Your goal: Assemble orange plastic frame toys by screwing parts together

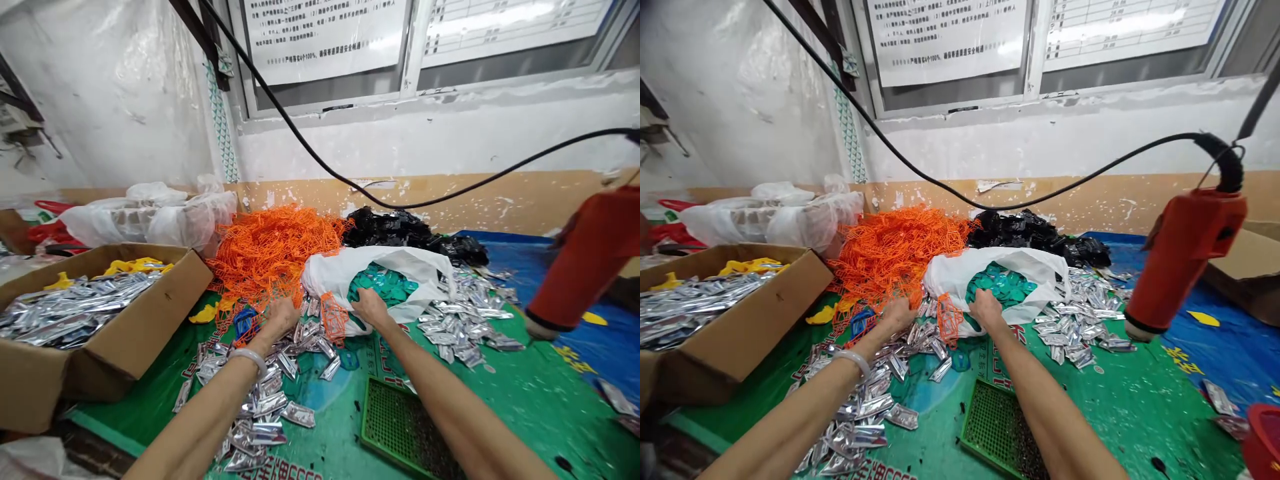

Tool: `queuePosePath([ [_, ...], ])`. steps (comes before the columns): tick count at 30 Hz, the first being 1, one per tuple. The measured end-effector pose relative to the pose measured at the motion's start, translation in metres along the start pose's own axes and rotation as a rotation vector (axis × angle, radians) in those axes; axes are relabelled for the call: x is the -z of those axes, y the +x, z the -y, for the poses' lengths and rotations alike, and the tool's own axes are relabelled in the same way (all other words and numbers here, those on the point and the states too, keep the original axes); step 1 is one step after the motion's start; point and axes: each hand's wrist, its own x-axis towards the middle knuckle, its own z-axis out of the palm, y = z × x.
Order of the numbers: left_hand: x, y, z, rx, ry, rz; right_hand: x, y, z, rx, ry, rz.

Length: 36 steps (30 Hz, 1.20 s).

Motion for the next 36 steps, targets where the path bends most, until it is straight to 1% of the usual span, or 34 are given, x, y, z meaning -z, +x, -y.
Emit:
queuePosePath([
  [2,0.002,0.001,0.007,0.002,-0.092,0.006,-0.001,-0.002,-0.002,0.008,0.021,-0.001],
  [6,0.005,-0.005,0.016,-0.013,-0.309,-0.024,-0.001,-0.01,-0.012,-0.002,0.095,-0.04],
  [11,0.007,-0.017,0.024,-0.076,-0.55,-0.017,0.001,-0.019,-0.022,-0.008,0.267,-0.093],
  [14,0.008,-0.023,0.029,-0.118,-0.646,-0.029,0.004,-0.025,-0.025,-0.025,0.398,-0.125],
  [19,0.01,-0.027,0.034,-0.199,-0.717,-0.106,0.018,-0.043,-0.02,-0.055,0.586,-0.205],
  [21,0.011,-0.028,0.035,-0.219,-0.686,-0.127,0.026,-0.055,-0.014,-0.048,0.657,-0.187],
  [24,0.011,-0.029,0.034,-0.216,-0.579,-0.152,0.039,-0.077,-0.002,-0.022,0.763,-0.09],
  [27,0.011,-0.032,0.03,-0.22,-0.428,-0.197,0.052,-0.104,0.007,-0.024,0.872,0.015],
  [30,0.012,-0.034,0.022,-0.283,-0.256,-0.249,0.062,-0.132,0.013,-0.055,1.004,0.105],
  [33,0.011,-0.032,0.014,-0.378,-0.093,-0.252,0.064,-0.157,0.015,-0.086,1.141,0.205],
  [36,0.008,-0.026,0.008,-0.417,0.038,-0.236,0.059,-0.177,0.017,-0.106,1.25,0.296],
])
